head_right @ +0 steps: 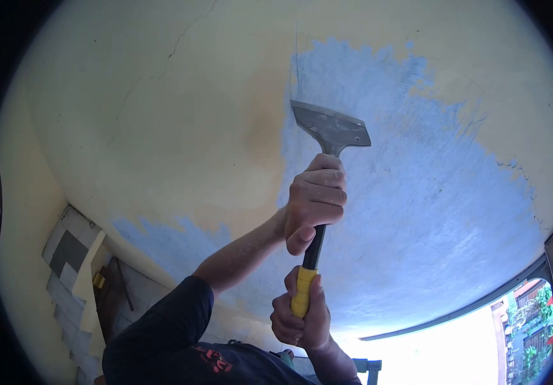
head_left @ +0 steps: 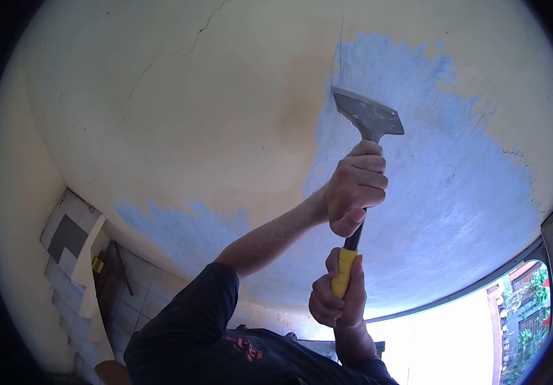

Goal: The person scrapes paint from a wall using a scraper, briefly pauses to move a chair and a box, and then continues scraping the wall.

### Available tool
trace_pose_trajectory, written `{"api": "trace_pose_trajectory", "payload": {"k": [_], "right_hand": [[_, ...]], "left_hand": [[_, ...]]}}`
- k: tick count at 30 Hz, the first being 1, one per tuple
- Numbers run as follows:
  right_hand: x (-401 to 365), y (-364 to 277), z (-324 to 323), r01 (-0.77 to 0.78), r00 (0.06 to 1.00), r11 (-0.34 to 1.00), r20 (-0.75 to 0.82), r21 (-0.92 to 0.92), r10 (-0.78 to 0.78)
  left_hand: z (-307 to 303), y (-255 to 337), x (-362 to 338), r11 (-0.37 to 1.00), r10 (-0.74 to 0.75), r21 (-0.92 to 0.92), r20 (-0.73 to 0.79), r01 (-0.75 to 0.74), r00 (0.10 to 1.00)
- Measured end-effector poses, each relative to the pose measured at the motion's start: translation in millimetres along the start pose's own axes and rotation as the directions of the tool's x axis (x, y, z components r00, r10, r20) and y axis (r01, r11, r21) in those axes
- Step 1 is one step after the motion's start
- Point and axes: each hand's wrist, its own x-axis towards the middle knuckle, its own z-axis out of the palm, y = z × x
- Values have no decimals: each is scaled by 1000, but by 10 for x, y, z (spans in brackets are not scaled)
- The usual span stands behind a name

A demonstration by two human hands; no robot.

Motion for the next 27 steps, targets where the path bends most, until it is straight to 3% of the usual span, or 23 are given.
{"api": "trace_pose_trajectory", "payload": {"k": [8,11,16,18,23,25,27], "right_hand": [[77,-111,182,-9,999,999,-53,-44,7],[201,-190,224,37,997,989,-67,-143,-47],[336,-339,356,79,997,991,14,-110,-78],[306,-332,337,62,996,998,61,-28,-60],[32,-79,253,26,998,999,-57,-41,-28],[5,-57,231,7,998,998,-62,-61,-11],[15,-93,215,4,998,998,-65,-59,-8]], "left_hand": [[-82,-100,195,999,-18,-29,13,18,1000],[-99,-245,318,999,25,-22,4,-25,1000],[-205,-362,653,989,117,82,78,-123,990],[-169,-286,579,994,78,64,77,-83,994],[-65,-62,238,999,35,2,45,-35,998],[-19,-18,176,1000,11,-25,-43,-12,999],[-34,-47,189,1000,4,-29,-29,-5,1000]]}}
